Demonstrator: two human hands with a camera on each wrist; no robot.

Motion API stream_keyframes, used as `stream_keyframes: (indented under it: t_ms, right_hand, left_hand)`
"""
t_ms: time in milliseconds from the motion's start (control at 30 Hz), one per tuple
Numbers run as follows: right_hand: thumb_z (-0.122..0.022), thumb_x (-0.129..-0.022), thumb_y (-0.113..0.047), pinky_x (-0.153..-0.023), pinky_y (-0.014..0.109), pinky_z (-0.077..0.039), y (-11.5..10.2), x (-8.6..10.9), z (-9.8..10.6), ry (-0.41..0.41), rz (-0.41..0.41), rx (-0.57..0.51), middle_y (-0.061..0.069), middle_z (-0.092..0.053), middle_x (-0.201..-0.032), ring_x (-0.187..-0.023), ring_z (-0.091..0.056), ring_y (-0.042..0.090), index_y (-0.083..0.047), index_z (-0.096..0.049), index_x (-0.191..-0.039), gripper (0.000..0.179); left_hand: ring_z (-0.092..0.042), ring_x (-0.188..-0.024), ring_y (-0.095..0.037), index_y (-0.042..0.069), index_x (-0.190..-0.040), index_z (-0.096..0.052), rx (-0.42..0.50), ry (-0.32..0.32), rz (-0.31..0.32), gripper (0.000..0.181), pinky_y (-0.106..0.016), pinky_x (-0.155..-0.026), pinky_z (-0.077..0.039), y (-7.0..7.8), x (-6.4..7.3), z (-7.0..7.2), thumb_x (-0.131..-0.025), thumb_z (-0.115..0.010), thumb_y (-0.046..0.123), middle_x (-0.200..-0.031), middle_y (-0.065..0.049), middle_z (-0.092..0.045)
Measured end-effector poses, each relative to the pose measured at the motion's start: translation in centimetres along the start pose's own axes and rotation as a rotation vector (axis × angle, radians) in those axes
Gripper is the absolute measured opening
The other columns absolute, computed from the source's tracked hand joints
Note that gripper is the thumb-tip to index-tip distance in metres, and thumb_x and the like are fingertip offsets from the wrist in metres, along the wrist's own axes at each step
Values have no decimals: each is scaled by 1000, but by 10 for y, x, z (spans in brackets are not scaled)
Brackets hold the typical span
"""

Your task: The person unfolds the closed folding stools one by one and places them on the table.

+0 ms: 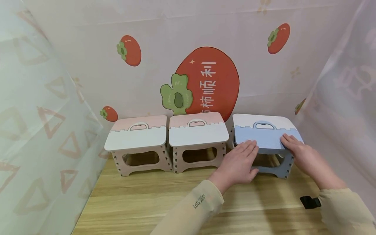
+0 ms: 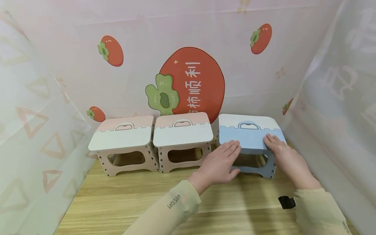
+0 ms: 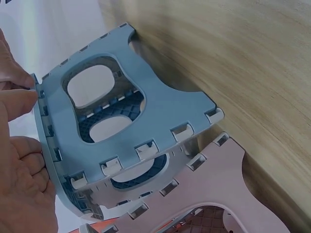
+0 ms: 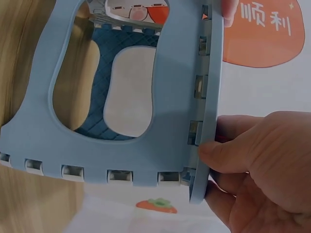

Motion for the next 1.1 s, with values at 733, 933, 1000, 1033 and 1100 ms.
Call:
stream_keyframes:
  t_ms: [733, 933, 1000, 1033, 1100]
  right_hand:
    - [-40, -94, 9, -105, 72, -37, -2, -26, -8, -99, -77, -24, 37, -38, -151, -136, -39, 58, 14, -42, -146, 53]
    - [-40, -96, 9, -107, 73, -34, 0, -31, -9, -100, -85, -50, 37, -35, -152, -137, -36, 58, 15, -40, -147, 52]
    - [-41, -97, 8, -106, 74, -34, 1, -33, -9, -100, -85, -55, 37, -35, -152, -137, -35, 58, 15, -40, -147, 51]
    - [-41, -97, 8, -107, 74, -33, 1, -33, -10, -105, -90, -61, 37, -34, -153, -138, -35, 58, 15, -39, -148, 51]
    - [-41, -97, 7, -107, 74, -32, 3, -34, -10, -112, -97, -71, 36, -33, -154, -139, -33, 58, 14, -38, -149, 52]
  left_hand:
    - [-9, -158, -15, 15, -164, -22, 28, -48, 64, 79, -28, -128, -9, -5, -5, -7, -102, -43, 59, -172, 0, -14]
    - [-9, -158, -16, 15, -164, -21, 41, -55, 73, 80, -27, -128, -8, -8, -8, -7, -102, -44, 59, -172, 0, -13]
    - [-9, -158, -16, 15, -164, -21, 47, -55, 76, 79, -27, -127, -8, -9, -9, -7, -102, -44, 59, -172, 0, -13]
    - [-9, -158, -15, 15, -164, -21, 51, -56, 78, 79, -27, -127, -8, -10, -9, -8, -102, -45, 58, -172, 0, -13]
    - [-8, -158, -15, 15, -164, -21, 56, -57, 81, 79, -27, -127, -8, -11, -10, -8, -102, -45, 58, -172, 0, -13]
Point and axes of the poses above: each hand's wrist, its own x-axis away from the middle knuckle, its own z-axis out of the back of the hand, y = z × x, the point moved 9 cm from there along -x, towards the middle knuckle
